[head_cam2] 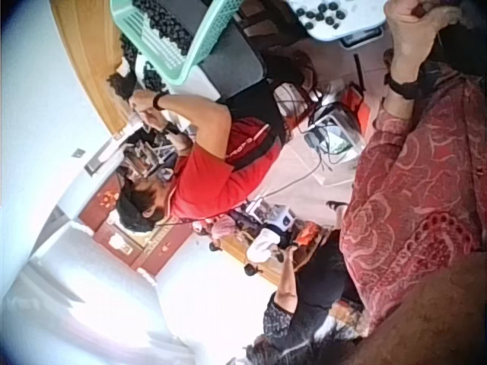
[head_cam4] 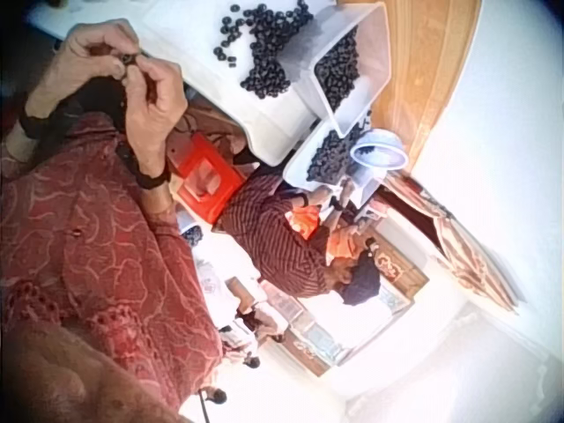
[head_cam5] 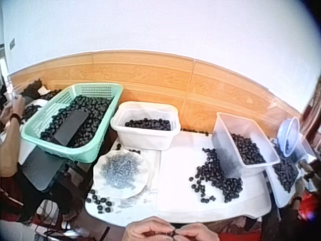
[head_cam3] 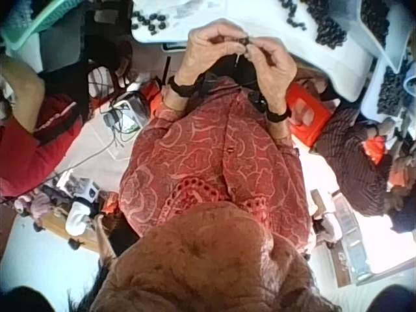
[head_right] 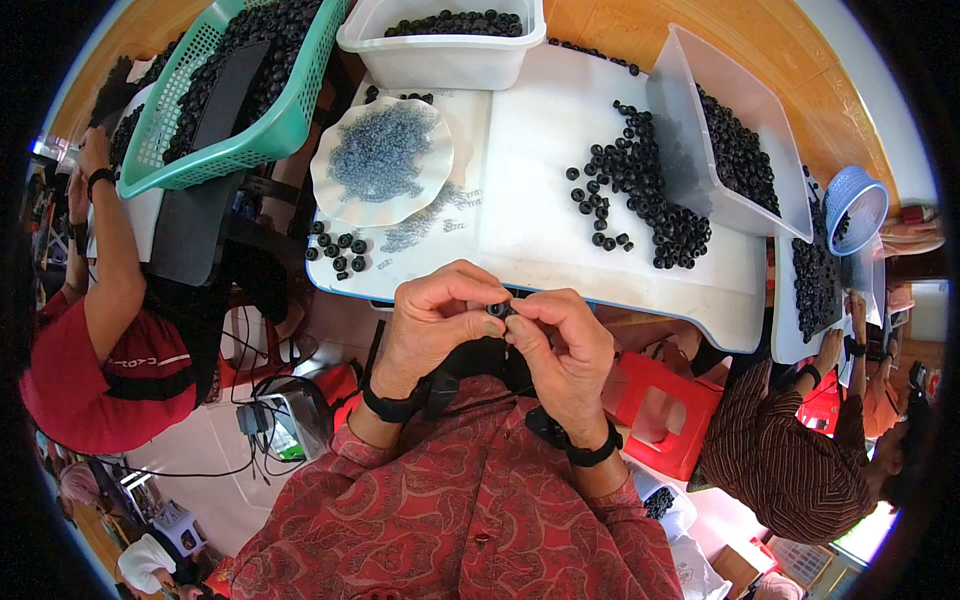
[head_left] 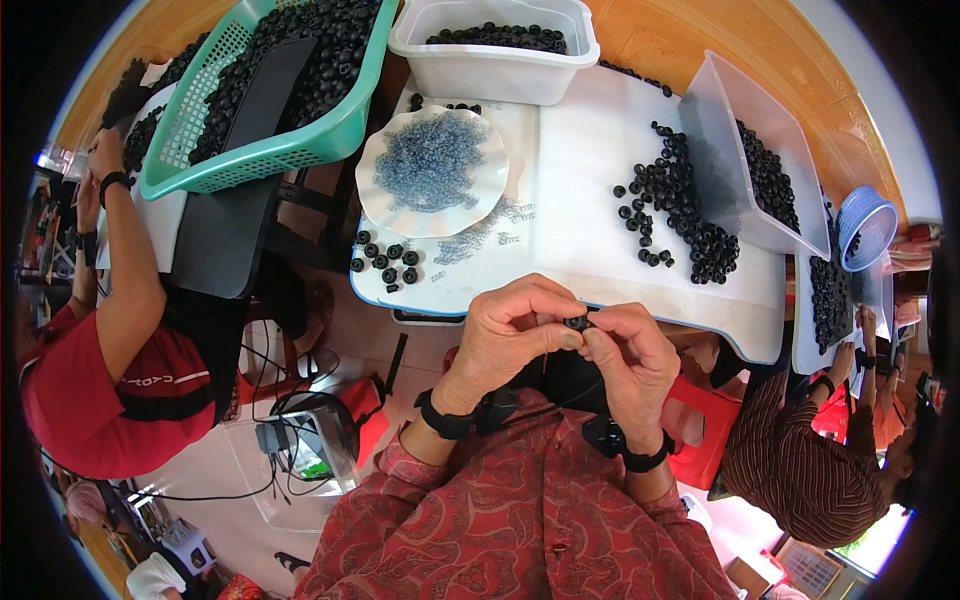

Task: Assembling and sorting small black plastic components at a workshop table.

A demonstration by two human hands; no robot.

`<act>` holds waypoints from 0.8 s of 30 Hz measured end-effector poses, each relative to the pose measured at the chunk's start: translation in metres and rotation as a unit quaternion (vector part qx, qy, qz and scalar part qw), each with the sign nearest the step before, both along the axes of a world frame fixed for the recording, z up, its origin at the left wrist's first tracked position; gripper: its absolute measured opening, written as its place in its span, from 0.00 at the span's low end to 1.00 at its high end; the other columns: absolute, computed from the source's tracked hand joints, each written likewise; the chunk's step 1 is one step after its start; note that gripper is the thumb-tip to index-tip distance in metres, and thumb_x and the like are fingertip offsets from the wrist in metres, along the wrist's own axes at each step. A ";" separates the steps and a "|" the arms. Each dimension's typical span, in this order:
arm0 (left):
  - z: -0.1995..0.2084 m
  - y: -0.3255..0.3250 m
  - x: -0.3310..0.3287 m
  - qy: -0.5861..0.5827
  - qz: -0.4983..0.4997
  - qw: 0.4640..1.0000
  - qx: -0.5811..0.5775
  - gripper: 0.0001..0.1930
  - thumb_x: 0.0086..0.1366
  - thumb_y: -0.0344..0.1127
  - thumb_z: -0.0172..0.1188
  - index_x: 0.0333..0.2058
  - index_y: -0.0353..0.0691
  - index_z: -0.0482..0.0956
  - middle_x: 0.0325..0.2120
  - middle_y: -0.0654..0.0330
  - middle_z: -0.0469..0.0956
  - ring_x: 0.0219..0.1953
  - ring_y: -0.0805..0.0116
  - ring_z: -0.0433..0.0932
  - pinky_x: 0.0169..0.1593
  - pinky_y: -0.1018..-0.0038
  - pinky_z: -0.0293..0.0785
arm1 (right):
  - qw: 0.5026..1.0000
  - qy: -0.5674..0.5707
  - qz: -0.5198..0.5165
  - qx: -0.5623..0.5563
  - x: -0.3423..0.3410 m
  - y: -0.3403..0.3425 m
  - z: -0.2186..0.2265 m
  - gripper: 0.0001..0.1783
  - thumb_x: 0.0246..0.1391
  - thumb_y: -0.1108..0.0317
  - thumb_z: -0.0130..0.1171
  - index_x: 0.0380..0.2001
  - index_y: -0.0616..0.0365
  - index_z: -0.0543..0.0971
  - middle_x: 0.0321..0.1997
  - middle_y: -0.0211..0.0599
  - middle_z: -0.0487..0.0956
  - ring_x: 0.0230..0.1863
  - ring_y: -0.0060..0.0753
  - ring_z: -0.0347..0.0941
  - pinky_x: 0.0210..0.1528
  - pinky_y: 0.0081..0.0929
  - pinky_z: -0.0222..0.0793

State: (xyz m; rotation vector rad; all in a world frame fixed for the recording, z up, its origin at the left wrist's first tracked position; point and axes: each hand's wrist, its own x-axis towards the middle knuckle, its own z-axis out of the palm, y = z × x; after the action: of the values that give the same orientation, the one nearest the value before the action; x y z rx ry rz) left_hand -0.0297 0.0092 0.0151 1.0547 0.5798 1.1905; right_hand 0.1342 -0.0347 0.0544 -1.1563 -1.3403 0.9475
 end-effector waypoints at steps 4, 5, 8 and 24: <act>0.003 0.001 -0.001 0.003 -0.001 1.000 0.019 0.11 0.56 0.18 0.67 0.39 0.33 0.84 0.40 0.57 0.80 0.36 0.75 0.81 0.38 0.82 0.79 | 1.000 0.004 0.009 -0.004 0.000 0.000 0.002 0.09 0.56 0.84 0.60 0.40 0.67 0.79 0.39 0.38 0.78 0.34 0.22 0.77 0.35 0.18 0.75; 0.003 0.001 -0.001 0.003 0.000 1.000 0.026 0.11 0.56 0.18 0.68 0.39 0.33 0.84 0.40 0.57 0.80 0.36 0.75 0.81 0.39 0.82 0.79 | 1.000 0.012 0.005 -0.009 0.000 -0.001 0.003 0.09 0.56 0.84 0.60 0.40 0.67 0.79 0.39 0.39 0.78 0.33 0.22 0.78 0.35 0.18 0.76; 0.004 0.002 -0.003 0.015 -0.003 0.999 0.041 0.11 0.56 0.18 0.68 0.39 0.32 0.84 0.39 0.56 0.80 0.37 0.74 0.81 0.39 0.81 0.80 | 0.999 0.029 0.007 -0.029 0.001 -0.001 0.005 0.08 0.56 0.84 0.59 0.40 0.67 0.79 0.39 0.39 0.79 0.33 0.22 0.78 0.34 0.17 0.77; 0.005 0.001 0.007 0.029 0.035 0.998 0.038 0.10 0.56 0.21 0.69 0.38 0.34 0.83 0.31 0.62 0.81 0.27 0.81 0.78 0.28 0.84 0.72 | 0.999 0.051 0.015 -0.007 0.004 0.006 -0.002 0.05 0.60 0.79 0.59 0.40 0.67 0.79 0.39 0.34 0.77 0.33 0.18 0.75 0.38 0.15 0.75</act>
State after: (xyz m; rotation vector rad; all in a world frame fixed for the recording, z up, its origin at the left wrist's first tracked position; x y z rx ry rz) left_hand -0.0228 0.0102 0.0203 1.1438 0.6249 1.2547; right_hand 0.1380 -0.0291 0.0521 -1.0868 -1.2744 1.0241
